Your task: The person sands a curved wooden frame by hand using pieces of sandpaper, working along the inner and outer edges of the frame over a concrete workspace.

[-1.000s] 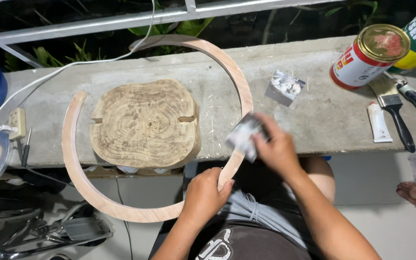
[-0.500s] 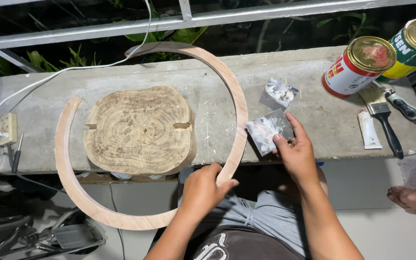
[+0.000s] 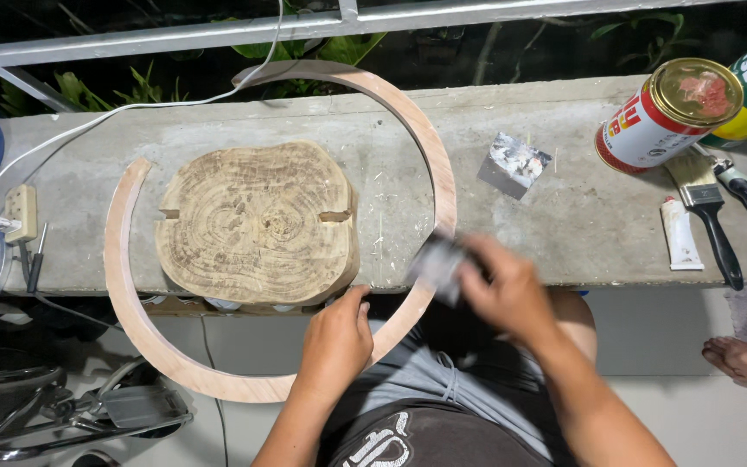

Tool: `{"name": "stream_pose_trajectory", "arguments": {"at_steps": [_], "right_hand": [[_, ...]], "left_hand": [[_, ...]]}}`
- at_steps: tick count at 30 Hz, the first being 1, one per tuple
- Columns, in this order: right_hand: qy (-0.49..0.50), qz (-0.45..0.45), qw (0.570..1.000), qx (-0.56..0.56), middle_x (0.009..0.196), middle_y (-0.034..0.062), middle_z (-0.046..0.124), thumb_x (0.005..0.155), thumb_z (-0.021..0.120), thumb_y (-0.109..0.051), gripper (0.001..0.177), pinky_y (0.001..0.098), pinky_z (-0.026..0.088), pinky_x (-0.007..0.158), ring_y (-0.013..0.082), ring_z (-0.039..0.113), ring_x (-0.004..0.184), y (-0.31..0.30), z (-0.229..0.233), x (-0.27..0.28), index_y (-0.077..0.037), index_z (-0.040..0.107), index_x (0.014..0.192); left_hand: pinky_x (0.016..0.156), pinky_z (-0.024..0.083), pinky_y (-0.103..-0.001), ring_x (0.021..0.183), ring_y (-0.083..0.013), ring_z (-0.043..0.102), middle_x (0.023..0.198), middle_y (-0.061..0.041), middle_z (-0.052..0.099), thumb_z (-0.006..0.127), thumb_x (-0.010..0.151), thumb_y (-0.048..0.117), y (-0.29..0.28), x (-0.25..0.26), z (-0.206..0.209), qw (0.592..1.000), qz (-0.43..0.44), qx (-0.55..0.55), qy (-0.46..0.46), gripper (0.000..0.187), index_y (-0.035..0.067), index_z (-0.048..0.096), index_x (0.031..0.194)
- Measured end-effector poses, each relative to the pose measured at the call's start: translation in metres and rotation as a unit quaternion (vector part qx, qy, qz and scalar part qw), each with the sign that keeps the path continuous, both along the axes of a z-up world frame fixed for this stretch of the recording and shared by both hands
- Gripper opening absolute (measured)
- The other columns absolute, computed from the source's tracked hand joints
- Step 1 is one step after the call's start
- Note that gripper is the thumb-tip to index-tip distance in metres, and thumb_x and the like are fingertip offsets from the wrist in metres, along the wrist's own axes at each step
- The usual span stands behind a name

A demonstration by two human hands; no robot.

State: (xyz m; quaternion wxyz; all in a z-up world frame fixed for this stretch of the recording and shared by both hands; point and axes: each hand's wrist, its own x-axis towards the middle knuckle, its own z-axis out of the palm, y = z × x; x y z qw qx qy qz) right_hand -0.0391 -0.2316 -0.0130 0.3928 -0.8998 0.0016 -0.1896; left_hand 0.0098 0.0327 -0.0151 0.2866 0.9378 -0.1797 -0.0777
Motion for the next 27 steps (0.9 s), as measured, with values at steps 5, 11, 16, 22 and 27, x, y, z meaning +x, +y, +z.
{"name": "stream_pose_trajectory", "arguments": {"at_steps": [5, 11, 16, 22, 27], "right_hand": [[-0.122, -0.229, 0.962, -0.078, 0.109, 0.0197, 0.071, 0.093, 0.064, -0.004, 0.038, 0.0457, 0.052, 0.081, 0.0366, 0.068, 0.092, -0.036, 0.024, 0.019, 0.002, 0.063, 0.131], [0.021, 0.067, 0.994, 0.088, 0.126, 0.0094, 0.074, 0.088, 0.070, -0.015, 0.044, 0.0324, 0.052, 0.100, 0.0198, 0.071, 0.113, 0.029, 0.014, -0.018, -0.006, 0.066, 0.130], [0.055, 0.086, 0.992, 0.067, 0.127, 0.0047, 0.075, 0.088, 0.067, -0.014, 0.042, 0.0299, 0.051, 0.101, 0.0175, 0.071, 0.114, 0.014, 0.007, -0.006, -0.013, 0.067, 0.130], [-0.117, -0.123, 0.985, 0.028, 0.120, 0.0186, 0.070, 0.092, 0.063, -0.002, 0.042, 0.0366, 0.052, 0.097, 0.0284, 0.068, 0.108, 0.005, 0.035, 0.005, 0.004, 0.061, 0.134], [-0.006, -0.127, 0.991, -0.027, 0.107, 0.0094, 0.077, 0.090, 0.063, -0.017, 0.044, 0.0393, 0.053, 0.070, 0.0248, 0.069, 0.076, -0.028, 0.003, 0.039, -0.014, 0.066, 0.134]], "left_hand": [[0.080, 0.053, -0.053, 0.096, -0.0404, 0.071, 0.110, -0.012, 0.077, 0.054, 0.094, 0.015, 0.005, -0.008, -0.003, 1.000, -0.003, -0.007, -0.007, 0.032, 0.012, 0.068, 0.123], [0.081, 0.053, -0.054, 0.097, -0.0397, 0.071, 0.109, -0.008, 0.079, 0.048, 0.086, 0.000, 0.006, 0.001, -0.004, 1.000, -0.004, -0.011, 0.001, 0.048, 0.016, 0.064, 0.128], [0.077, 0.050, -0.058, 0.091, -0.0470, 0.067, 0.105, -0.014, 0.077, 0.050, 0.087, 0.004, 0.006, 0.001, -0.007, 1.000, -0.008, 0.023, -0.002, 0.049, 0.019, 0.063, 0.131], [0.075, 0.057, -0.042, 0.085, -0.0317, 0.075, 0.102, 0.003, 0.082, 0.063, 0.094, 0.033, 0.000, -0.006, 0.008, 0.998, 0.020, -0.047, -0.021, 0.025, 0.028, 0.077, 0.114], [0.079, 0.060, -0.044, 0.088, -0.0261, 0.077, 0.101, -0.006, 0.081, 0.067, 0.094, 0.030, -0.015, -0.011, 0.024, 0.993, -0.037, -0.102, -0.056, 0.031, 0.011, 0.073, 0.118]]}}
